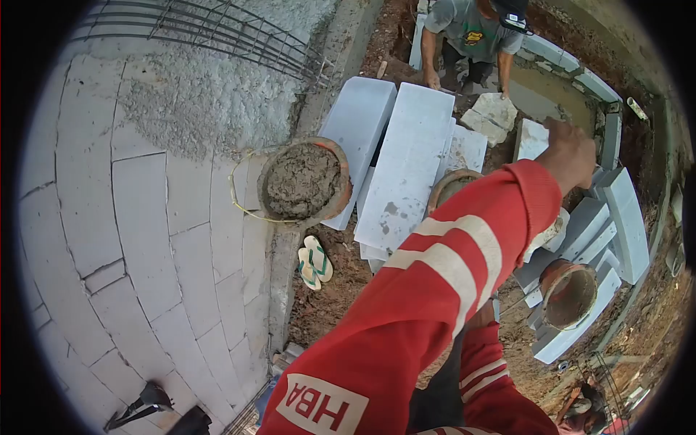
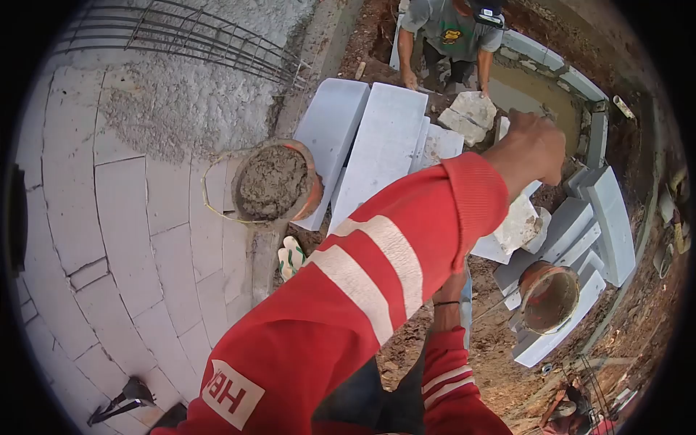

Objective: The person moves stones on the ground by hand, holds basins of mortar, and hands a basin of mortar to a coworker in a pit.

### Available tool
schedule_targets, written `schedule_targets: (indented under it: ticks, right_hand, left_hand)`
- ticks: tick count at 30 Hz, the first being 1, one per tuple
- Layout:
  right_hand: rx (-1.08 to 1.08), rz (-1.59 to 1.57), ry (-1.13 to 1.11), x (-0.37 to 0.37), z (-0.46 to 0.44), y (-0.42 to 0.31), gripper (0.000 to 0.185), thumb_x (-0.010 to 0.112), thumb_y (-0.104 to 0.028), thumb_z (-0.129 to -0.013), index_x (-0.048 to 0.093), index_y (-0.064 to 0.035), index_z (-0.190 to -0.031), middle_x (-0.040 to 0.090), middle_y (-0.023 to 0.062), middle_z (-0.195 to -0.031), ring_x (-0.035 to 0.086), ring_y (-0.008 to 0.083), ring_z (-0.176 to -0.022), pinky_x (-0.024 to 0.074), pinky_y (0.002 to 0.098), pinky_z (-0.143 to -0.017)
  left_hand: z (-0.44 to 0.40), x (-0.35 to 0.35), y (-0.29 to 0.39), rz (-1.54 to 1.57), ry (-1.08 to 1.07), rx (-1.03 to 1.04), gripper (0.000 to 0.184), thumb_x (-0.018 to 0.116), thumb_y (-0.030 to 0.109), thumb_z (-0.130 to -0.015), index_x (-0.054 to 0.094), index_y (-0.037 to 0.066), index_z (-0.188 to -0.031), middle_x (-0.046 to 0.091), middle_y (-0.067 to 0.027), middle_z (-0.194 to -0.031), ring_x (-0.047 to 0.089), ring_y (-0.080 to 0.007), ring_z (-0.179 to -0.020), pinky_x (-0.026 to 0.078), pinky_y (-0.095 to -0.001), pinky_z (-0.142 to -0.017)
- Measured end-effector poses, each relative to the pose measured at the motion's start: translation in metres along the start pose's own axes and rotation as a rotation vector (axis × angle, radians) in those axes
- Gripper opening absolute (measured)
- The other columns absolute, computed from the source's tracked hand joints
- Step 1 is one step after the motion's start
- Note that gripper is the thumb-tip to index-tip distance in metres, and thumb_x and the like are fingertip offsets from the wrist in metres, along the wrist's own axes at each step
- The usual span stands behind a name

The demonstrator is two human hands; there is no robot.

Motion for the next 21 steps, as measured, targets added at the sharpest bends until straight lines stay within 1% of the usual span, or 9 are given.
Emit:
schedule_targets:
  ticks: [1,4,7,8,13,14,16,19,21]
  right_hand:
    - [0.011,0.019,-0.005,-0.008,0.004,0.005,0.013,0.051,-0.020,-0.097,0.052,-0.0092,-0.089,0.046,-0.0015,-0.064,0.047,0.0119,-0.054,0.0478,0.0303,-0.058]
    - [0.005,0.055,-0.043,-0.013,0.000,-0.003,0.012,0.051,-0.019,-0.097,0.053,-0.0087,-0.091,0.046,-0.0017,-0.066,0.047,0.0115,-0.055,0.0478,0.0305,-0.059]
    - [-0.034,0.040,-0.049,-0.014,-0.004,-0.008,0.011,0.051,-0.018,-0.097,0.053,-0.0082,-0.094,0.047,-0.0020,-0.069,0.047,0.0111,-0.057,0.0478,0.0308,-0.060]
    - [-0.046,0.030,-0.034,-0.016,-0.005,-0.008,0.011,0.051,-0.018,-0.097,0.054,-0.0081,-0.095,0.047,-0.0020,-0.070,0.047,0.0110,-0.058,0.0478,0.0309,-0.061]
    - [-0.068,-0.032,0.007,-0.021,-0.007,-0.013,0.017,0.049,-0.020,-0.098,0.051,-0.0101,-0.085,0.043,-0.0025,-0.064,0.042,0.0110,-0.052,0.0457,0.0304,-0.061]
    - [-0.076,-0.048,0.018,-0.021,-0.006,-0.014,0.017,0.049,-0.020,-0.098,0.051,-0.0101,-0.085,0.043,-0.0025,-0.064,0.042,0.0110,-0.052,0.0457,0.0304,-0.061]
    - [-0.089,0.004,0.033,-0.014,-0.004,-0.017,0.018,0.048,-0.020,-0.099,0.051,-0.0102,-0.084,0.041,-0.0026,-0.063,0.042,0.0115,-0.053,0.0449,0.0305,-0.061]
    - [-0.086,-0.001,0.030,-0.020,-0.009,-0.015,0.019,0.046,-0.019,-0.099,0.050,-0.0096,-0.083,0.038,-0.0025,-0.062,0.040,0.0118,-0.052,0.0447,0.0312,-0.062]
    - [-0.095,-0.018,0.029,-0.023,-0.010,-0.017,0.018,0.046,-0.018,-0.099,0.050,-0.0089,-0.083,0.037,-0.0025,-0.062,0.038,0.0120,-0.052,0.0448,0.0318,-0.063]
  left_hand:
    - [-0.020,-0.013,0.013,-0.176,0.256,-0.092,0.044,0.073,0.033,-0.067,0.071,0.009,-0.103,0.065,-0.0126,-0.111,0.058,-0.0324,-0.109,0.034,-0.0571,-0.098]
    - [0.002,-0.031,-0.039,-0.132,0.350,-0.246,0.039,0.071,0.029,-0.066,0.072,0.009,-0.099,0.067,-0.0145,-0.105,0.061,-0.0311,-0.104,0.038,-0.0519,-0.095]
    - [-0.013,-0.062,-0.021,-0.011,0.516,-0.206,0.033,0.069,0.024,-0.065,0.073,0.008,-0.093,0.069,-0.0173,-0.097,0.064,-0.0290,-0.097,0.043,-0.0442,-0.090]
    - [0.000,-0.059,-0.053,0.130,0.189,-0.177,0.033,0.068,0.021,-0.066,0.072,0.006,-0.096,0.068,-0.0190,-0.100,0.066,-0.0296,-0.097,0.048,-0.0417,-0.086]
    - [0.096,0.017,-0.200,0.147,0.029,-0.566,0.038,0.073,0.018,-0.067,0.069,0.005,-0.103,0.064,-0.0167,-0.112,0.062,-0.0349,-0.107,0.050,-0.0452,-0.089]
    - [0.120,0.040,-0.215,0.135,-0.081,-0.603,0.059,0.070,0.019,-0.067,0.058,0.008,-0.123,0.060,-0.0163,-0.121,0.057,-0.0327,-0.115,0.049,-0.0418,-0.093]
    - [0.164,0.089,-0.241,0.109,-0.126,-0.724,0.072,0.072,0.018,-0.064,0.050,0.010,-0.132,0.055,-0.0158,-0.123,0.056,-0.0332,-0.115,0.048,-0.0435,-0.095]
    - [0.214,0.161,-0.267,0.115,-0.266,-0.869,0.095,0.080,0.020,-0.060,0.035,0.022,-0.143,0.038,-0.0130,-0.138,0.045,-0.0398,-0.124,0.043,-0.0619,-0.093]
    - [0.237,0.202,-0.275,0.108,-0.311,-0.911,0.107,0.086,0.023,-0.059,0.024,0.028,-0.147,0.026,-0.0110,-0.149,0.030,-0.0428,-0.135,0.039,-0.0673,-0.096]
Point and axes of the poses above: each hand's wrist, its own z-axis away from the middle knuckle, its own x-axis out of the palm, y = z × x, the point moved 8 cm from there along -z, towards the middle knuckle
